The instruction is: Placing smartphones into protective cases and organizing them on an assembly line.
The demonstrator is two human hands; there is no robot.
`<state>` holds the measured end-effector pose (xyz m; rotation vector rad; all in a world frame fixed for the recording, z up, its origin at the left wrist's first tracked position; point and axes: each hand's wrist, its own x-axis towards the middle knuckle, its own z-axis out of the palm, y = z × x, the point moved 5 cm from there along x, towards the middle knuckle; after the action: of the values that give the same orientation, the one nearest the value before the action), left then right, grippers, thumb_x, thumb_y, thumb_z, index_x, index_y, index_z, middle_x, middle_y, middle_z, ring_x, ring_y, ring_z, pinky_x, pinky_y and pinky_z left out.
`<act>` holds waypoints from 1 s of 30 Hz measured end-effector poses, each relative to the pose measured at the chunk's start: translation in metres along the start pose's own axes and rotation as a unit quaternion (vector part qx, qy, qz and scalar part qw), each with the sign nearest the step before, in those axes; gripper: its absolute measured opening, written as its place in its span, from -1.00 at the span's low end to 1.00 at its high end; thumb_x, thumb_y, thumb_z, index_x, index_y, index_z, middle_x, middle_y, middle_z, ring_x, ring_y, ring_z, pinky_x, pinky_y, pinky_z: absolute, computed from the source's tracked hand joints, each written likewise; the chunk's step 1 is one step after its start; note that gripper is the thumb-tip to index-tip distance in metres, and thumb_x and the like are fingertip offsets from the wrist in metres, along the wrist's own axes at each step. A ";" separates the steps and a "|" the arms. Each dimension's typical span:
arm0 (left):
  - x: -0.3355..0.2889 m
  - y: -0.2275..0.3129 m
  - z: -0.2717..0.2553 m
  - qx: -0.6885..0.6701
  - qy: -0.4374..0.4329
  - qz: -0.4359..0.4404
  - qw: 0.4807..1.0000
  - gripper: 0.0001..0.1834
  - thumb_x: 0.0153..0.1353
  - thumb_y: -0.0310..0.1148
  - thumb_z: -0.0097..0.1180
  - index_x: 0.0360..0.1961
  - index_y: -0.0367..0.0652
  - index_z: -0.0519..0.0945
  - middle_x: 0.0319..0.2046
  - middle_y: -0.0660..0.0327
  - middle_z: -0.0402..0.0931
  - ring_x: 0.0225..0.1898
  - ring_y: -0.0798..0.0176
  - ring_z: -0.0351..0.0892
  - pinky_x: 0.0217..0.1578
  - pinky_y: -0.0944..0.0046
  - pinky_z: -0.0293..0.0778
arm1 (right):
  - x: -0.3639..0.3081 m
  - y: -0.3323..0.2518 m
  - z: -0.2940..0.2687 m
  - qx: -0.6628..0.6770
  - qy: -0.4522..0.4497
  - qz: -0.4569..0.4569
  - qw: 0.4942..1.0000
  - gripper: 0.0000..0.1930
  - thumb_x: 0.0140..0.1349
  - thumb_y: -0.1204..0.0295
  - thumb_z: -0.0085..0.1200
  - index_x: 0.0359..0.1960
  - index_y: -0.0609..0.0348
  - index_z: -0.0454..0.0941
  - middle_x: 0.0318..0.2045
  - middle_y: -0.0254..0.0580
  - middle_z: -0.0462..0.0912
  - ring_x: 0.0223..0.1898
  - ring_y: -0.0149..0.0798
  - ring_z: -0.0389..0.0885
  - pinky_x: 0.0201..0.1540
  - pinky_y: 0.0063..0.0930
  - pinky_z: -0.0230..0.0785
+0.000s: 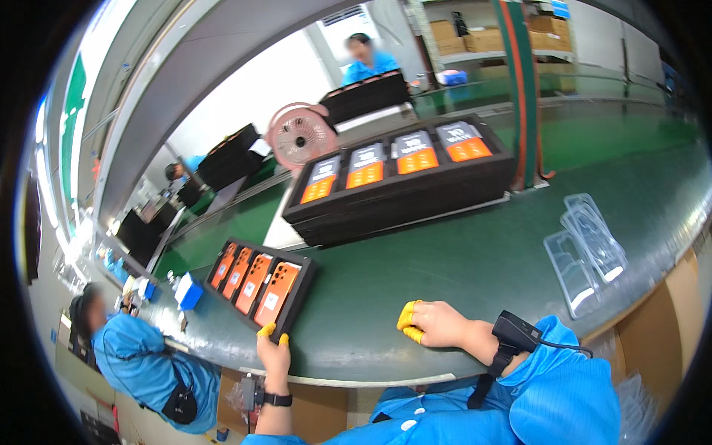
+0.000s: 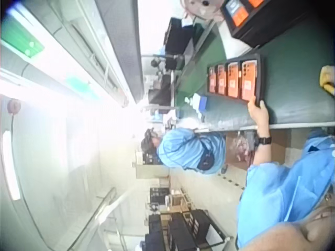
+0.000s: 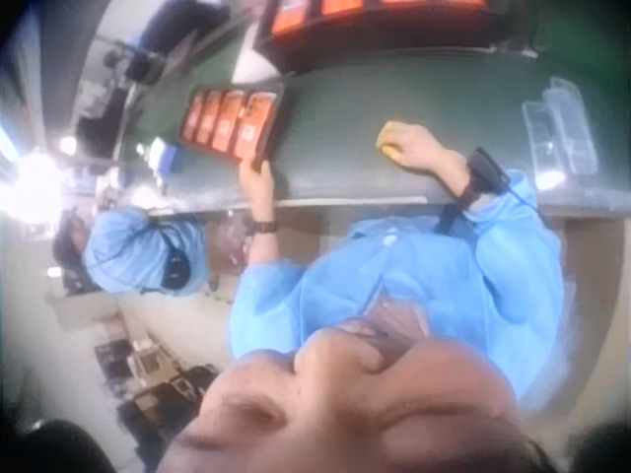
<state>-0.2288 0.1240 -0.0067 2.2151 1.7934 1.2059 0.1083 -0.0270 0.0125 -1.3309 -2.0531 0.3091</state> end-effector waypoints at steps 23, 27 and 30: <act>-0.051 0.187 0.076 -0.333 -0.317 0.010 0.888 -0.73 -0.08 -0.52 0.29 -0.32 -0.32 0.51 -0.46 0.23 0.47 -0.46 0.38 0.44 -0.42 0.40 0.39 | -0.162 0.059 -0.105 -0.315 0.254 0.353 0.843 -0.69 -0.04 0.45 0.08 -0.18 0.07 0.52 -0.22 -0.05 0.54 -0.15 0.00 0.46 -0.13 -0.21 0.38; -0.020 0.183 0.068 -0.204 -0.206 0.146 0.946 -0.77 0.12 -0.47 0.13 -0.18 -0.29 0.49 -0.32 0.18 0.48 -0.37 0.34 0.50 -0.39 0.34 0.42 | -0.150 0.059 -0.077 -0.221 0.223 0.349 0.883 -0.67 -0.02 0.48 0.07 -0.13 0.06 0.50 -0.15 -0.15 0.52 -0.10 -0.02 0.45 -0.01 -0.24 0.32; -0.014 0.150 0.078 0.137 -0.064 0.251 0.956 -0.77 0.21 -0.41 -0.01 -0.13 -0.27 0.46 -0.24 0.14 0.48 -0.30 0.23 0.52 -0.34 0.24 0.45 | -0.136 0.042 -0.060 -0.176 0.153 0.351 0.907 -0.65 -0.01 0.45 0.08 -0.10 0.05 0.48 -0.11 -0.20 0.50 -0.07 -0.05 0.44 0.02 -0.27 0.30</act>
<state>-0.0618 0.0957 0.0041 2.9580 1.4687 0.8713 0.2127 -0.1361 -0.0188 -2.1714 -1.3447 0.0207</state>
